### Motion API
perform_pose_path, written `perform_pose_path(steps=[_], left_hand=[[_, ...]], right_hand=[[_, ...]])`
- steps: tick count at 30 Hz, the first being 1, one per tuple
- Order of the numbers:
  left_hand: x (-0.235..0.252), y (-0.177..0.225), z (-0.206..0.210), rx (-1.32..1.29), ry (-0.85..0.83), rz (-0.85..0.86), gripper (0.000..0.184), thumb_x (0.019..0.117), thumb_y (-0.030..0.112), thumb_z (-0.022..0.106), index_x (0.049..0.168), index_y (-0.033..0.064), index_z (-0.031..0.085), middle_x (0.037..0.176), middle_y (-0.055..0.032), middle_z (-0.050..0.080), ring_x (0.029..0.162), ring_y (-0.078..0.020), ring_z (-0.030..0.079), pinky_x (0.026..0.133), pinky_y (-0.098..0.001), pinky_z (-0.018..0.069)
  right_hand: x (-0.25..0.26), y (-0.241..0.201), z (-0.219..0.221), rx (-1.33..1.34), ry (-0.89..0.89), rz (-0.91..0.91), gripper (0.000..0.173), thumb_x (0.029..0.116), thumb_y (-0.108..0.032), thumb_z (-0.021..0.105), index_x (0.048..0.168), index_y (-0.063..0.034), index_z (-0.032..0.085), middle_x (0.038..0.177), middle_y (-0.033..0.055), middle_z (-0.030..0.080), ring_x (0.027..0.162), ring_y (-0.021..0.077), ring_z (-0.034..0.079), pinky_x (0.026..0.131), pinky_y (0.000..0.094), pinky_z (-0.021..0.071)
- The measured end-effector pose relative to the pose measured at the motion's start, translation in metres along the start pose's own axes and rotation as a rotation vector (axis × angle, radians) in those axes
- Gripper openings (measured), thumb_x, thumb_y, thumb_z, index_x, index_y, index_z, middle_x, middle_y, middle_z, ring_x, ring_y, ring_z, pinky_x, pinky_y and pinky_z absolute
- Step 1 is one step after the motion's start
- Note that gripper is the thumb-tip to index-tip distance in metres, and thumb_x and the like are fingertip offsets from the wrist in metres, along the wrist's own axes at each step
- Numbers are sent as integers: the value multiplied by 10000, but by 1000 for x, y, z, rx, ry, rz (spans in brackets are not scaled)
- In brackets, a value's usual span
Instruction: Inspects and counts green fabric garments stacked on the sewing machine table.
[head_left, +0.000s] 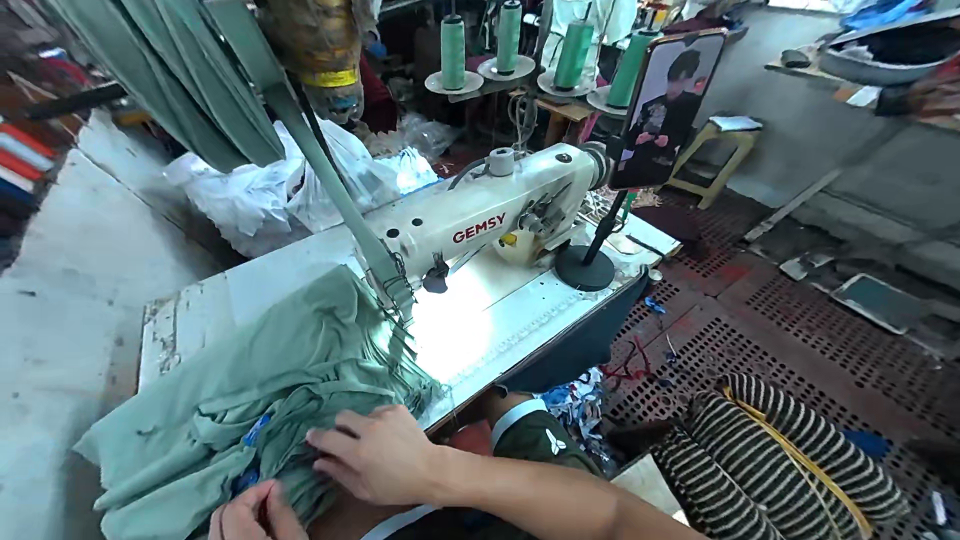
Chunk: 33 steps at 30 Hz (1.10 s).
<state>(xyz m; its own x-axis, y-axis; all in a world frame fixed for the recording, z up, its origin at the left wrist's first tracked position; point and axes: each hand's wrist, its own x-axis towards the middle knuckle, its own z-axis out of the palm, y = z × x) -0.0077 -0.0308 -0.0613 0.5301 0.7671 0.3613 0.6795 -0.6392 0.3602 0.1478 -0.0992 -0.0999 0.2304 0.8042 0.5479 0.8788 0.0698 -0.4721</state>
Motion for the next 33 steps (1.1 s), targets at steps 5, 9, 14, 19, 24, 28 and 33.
perform_pose_path(steps=[5, 9, 14, 19, 24, 28, 33], left_hand=[[9, -3, 9, -31, -9, 53, 249, 1024, 78, 524, 1128, -58, 704, 1013, -270, 684, 918, -422, 686, 817, -546, 554], [14, -10, 20, -46, -59, 49, 270, 1018, 137, 600, 1150, -63, 726, 1084, -305, 674, 998, -453, 681, 897, -571, 546], [22, -16, 27, -46, -82, 19, 192, 981, 105, 645, 1057, -33, 755, 1029, -258, 693, 940, -419, 692, 863, -575, 550], [12, -14, 21, -26, 17, 51, 221, 1021, 114, 559, 1040, -59, 696, 998, -267, 658, 891, -423, 675, 798, -561, 555], [-8, -5, 10, -56, 96, -22, 217, 1025, 109, 550, 1053, -60, 683, 1005, -237, 663, 909, -355, 680, 821, -477, 579], [-19, -17, 18, -181, 135, -112, 207, 1018, 130, 562, 1052, -19, 703, 989, -152, 686, 902, -218, 685, 828, -363, 585], [-24, -24, 28, -297, 194, -157, 186, 1017, 133, 574, 1051, -3, 695, 979, -93, 675, 859, -92, 660, 780, -230, 567]], right_hand=[[-19, 13, -12, 95, 12, 104, 322, 1013, -326, 627, 1280, -166, 709, 972, 72, 710, 714, 214, 687, 568, 407, 555], [-30, 16, -8, 122, -6, 133, 325, 1016, -339, 623, 1282, -172, 710, 973, 74, 713, 712, 218, 686, 568, 409, 552], [-34, 16, -1, 141, -9, 124, 318, 1007, -331, 638, 1269, -168, 716, 953, 73, 709, 684, 214, 678, 547, 405, 545], [-38, 19, -5, 154, 13, 125, 326, 1012, -344, 633, 1270, -163, 715, 951, 71, 707, 694, 201, 678, 559, 397, 555], [-37, 13, -8, 151, 20, 140, 341, 1015, -382, 619, 1266, -175, 717, 957, 60, 714, 696, 183, 683, 563, 401, 572], [-29, 0, 4, 78, 20, 53, 333, 1013, -387, 608, 1246, -184, 733, 939, 42, 720, 670, 176, 675, 539, 379, 557], [-17, -11, 19, -76, 32, -40, 313, 1019, -358, 581, 1224, -195, 752, 885, 34, 715, 652, 192, 668, 528, 361, 532]])
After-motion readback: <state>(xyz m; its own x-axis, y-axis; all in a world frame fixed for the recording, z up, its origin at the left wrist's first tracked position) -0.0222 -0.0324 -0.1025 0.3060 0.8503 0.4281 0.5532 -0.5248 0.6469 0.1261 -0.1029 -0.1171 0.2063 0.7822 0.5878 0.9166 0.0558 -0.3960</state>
